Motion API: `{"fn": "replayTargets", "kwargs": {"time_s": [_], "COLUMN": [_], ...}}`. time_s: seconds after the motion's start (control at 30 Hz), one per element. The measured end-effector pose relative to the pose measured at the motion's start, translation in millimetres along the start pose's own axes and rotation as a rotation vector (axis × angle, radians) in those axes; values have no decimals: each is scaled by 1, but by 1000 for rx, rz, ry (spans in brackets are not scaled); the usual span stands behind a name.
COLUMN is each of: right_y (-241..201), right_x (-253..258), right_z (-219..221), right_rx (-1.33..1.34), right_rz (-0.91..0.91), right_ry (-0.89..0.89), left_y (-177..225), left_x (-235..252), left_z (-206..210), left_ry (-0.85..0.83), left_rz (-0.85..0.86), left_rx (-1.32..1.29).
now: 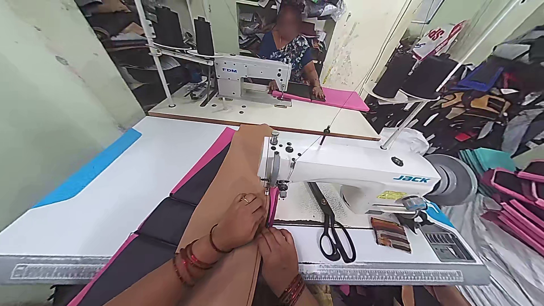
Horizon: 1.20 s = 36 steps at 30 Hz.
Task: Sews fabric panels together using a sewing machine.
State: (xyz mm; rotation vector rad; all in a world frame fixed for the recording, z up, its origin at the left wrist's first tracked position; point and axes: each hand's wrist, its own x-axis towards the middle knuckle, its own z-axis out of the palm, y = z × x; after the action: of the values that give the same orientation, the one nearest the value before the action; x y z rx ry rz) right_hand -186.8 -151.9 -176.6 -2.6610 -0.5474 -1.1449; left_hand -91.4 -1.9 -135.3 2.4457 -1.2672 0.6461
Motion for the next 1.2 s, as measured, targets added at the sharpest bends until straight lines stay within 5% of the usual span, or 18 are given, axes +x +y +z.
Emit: {"fn": "replayTargets", "kwargs": {"time_s": [0.43, 1.0, 1.1, 1.2], "right_y": [14, 28, 25, 23], "right_x": [31, 69, 66, 35], "right_z": [5, 5, 0, -9], "right_rx": [73, 164, 198, 313], "right_rz": [61, 217, 302, 363], "right_ry": [-159, -518, -635, -498], "left_y": [-1, -29, -27, -16], "left_x": [31, 24, 2, -41], "left_z": [-28, -10, -28, -62], "left_ry": [-520, -271, -386, -394], "left_rz": [-206, -248, -361, -554], "left_rx": [-57, -224, -279, -162]}}
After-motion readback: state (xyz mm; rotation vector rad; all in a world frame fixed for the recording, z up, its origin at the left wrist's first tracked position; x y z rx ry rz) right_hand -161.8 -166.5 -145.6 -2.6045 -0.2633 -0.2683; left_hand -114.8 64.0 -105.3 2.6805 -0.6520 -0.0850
